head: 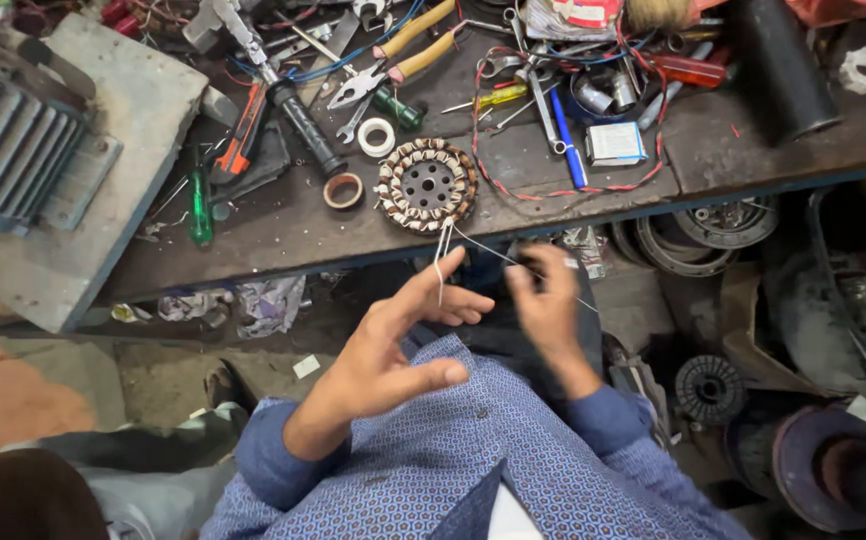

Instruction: The person winds a thin white wire around the slots of a circular motor stator core. They repeatedly thread the wire through the slots, pull it taut, and adjust the placement by hand.

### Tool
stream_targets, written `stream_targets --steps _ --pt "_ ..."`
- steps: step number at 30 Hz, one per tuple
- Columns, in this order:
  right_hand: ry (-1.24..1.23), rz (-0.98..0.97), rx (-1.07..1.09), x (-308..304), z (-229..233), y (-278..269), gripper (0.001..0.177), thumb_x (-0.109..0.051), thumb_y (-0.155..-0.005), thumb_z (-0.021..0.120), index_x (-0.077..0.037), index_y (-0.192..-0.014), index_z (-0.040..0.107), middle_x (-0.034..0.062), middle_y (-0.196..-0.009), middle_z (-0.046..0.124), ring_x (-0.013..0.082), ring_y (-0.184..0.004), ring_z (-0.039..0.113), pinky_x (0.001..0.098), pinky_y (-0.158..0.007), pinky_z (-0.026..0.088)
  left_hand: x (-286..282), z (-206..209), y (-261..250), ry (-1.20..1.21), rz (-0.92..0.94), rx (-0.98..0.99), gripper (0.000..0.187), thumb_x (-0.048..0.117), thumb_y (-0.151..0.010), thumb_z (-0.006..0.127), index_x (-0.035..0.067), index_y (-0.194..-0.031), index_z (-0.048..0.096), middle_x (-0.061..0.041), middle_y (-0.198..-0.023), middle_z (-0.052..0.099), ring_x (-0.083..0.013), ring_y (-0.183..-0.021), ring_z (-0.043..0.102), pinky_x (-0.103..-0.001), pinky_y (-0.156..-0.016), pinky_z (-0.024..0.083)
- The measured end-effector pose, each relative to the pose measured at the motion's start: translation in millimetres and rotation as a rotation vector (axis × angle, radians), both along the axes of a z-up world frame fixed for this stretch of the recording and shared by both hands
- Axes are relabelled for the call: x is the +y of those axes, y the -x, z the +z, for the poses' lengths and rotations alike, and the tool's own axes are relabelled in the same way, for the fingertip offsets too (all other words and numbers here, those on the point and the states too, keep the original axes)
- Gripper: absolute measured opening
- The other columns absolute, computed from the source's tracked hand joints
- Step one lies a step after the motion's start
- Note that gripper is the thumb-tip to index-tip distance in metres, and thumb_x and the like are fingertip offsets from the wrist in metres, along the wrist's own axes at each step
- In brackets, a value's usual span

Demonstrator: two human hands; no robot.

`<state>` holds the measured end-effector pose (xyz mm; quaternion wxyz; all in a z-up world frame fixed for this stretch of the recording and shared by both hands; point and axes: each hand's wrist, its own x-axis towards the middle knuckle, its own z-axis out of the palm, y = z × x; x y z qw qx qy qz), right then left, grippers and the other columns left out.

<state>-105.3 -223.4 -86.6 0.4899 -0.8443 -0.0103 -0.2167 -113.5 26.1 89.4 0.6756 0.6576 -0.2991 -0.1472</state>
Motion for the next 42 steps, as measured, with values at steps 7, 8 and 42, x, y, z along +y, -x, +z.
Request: stream_targets --steps 7,8,42 --pt "-0.509 0.417 0.367 44 -14 -4 0.018 -0.015 -0.104 0.057 -0.003 -0.117 0.061 0.0013 -0.09 0.064 0.0082 -0.082 0.059 0.0253 -0.074 0.051 -13 -4 17 -0.108 0.231 -0.386 0.079 0.036 -0.087 0.081 0.004 -0.152 0.051 -0.016 -0.146 0.065 -0.0355 -0.143 0.059 -0.046 -0.13 0.034" --pt "-0.536 0.41 0.325 40 -22 2 0.015 -0.015 -0.107 0.056 -0.002 -0.113 0.061 0.0003 -0.092 0.064 0.0067 -0.086 0.059 0.0243 -0.077 0.05 -13 -6 19 -0.123 0.239 -0.348 0.078 0.035 -0.086 0.081 0.003 -0.15 0.052 -0.013 -0.137 0.069 -0.0325 -0.136 0.063 -0.048 -0.13 0.03" --pt "0.053 -0.617 0.273 -176 -127 97 0.025 -0.024 -0.111 0.063 0.0 -0.11 0.07 0.0067 -0.074 0.062 0.0162 -0.065 0.053 0.0348 -0.061 0.043 -22 -73 -101 -0.506 0.666 -0.675 0.008 0.015 -0.088 0.078 0.009 -0.093 0.077 -0.007 -0.084 0.059 -0.0267 -0.083 0.057 -0.041 -0.072 0.046"
